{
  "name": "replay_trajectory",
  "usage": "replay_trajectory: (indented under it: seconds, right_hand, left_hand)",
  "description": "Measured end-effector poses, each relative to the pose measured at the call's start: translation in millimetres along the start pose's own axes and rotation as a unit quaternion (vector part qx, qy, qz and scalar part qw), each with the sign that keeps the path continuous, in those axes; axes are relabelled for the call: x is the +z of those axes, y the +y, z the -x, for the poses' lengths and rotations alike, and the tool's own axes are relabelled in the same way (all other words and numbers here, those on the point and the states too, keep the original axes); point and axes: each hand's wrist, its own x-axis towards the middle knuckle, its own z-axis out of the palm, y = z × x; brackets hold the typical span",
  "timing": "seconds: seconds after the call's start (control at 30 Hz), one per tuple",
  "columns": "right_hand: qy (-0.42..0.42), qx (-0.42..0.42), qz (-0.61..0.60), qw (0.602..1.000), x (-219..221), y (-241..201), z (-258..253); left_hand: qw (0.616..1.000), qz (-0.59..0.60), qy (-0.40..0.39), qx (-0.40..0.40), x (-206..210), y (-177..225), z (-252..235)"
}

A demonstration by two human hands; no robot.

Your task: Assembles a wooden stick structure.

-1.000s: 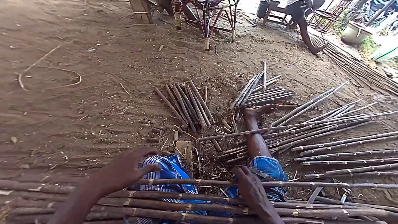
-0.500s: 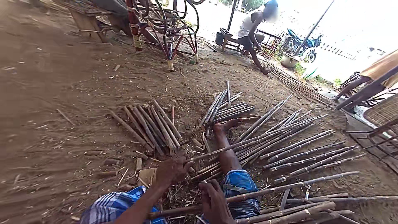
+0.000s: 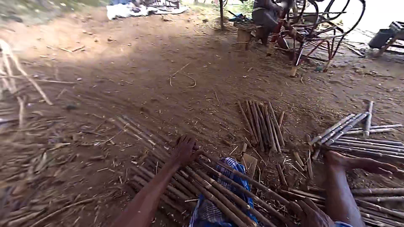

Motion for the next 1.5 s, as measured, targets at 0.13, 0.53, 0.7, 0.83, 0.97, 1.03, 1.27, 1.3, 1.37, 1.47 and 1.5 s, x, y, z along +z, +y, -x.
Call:
replay_trajectory:
  seconds: [0.13, 0.53, 0.7, 0.83, 0.97, 1.03, 1.27, 1.3, 1.37, 1.47, 1.5]
  right_hand:
    - [-0.007, 0.011, -0.053, 0.999, -3.4, -26.5, -12.4]
    - [-0.067, -0.07, -0.041, 0.994, -0.8, -43.0, -0.7]
    - [-0.049, -0.093, -0.036, 0.994, 1.2, -47.6, -6.5]
    - [0.013, -0.075, 0.008, 0.997, 5.0, -59.0, -1.7]
    - [-0.011, -0.037, 0.071, 0.997, -11.1, -74.5, 10.2]
    - [-0.023, -0.021, 0.068, 0.997, -9.8, -84.8, 14.4]
    - [0.034, -0.113, -0.199, 0.973, -3.9, -58.7, 2.0]
    - [0.055, -0.116, -0.262, 0.956, -4.6, -53.2, -0.2]
    - [0.093, -0.09, -0.342, 0.931, -4.4, -51.7, -7.2]
    - [0.071, -0.081, -0.4, 0.91, -2.9, -74.0, -20.1]
    - [0.064, -0.076, -0.42, 0.902, -1.1, -82.0, -23.8]
  left_hand:
    - [0.905, 0.181, 0.113, -0.367, 4.8, 14.4, -16.4]
    - [0.753, 0.371, 0.149, -0.522, 13.6, -27.6, -42.2]
    - [0.619, 0.589, 0.304, -0.421, 7.6, -8.3, -47.8]
    - [0.556, 0.635, 0.392, -0.367, -5.4, 15.9, -57.9]
    - [0.556, 0.639, 0.4, -0.35, -14.4, 23.0, -59.7]
    - [0.555, 0.636, 0.402, -0.354, -17.5, 20.1, -58.7]
    - [0.532, 0.652, 0.409, -0.353, 1.2, 26.0, -64.2]
    - [0.534, 0.651, 0.407, -0.353, 5.4, 26.7, -62.2]
    - [0.535, 0.648, 0.404, -0.361, 13.7, 29.9, -59.6]
    - [0.534, 0.644, 0.401, -0.373, 17.2, 28.8, -55.9]
    - [0.54, 0.639, 0.398, -0.376, 19.6, 26.5, -54.1]
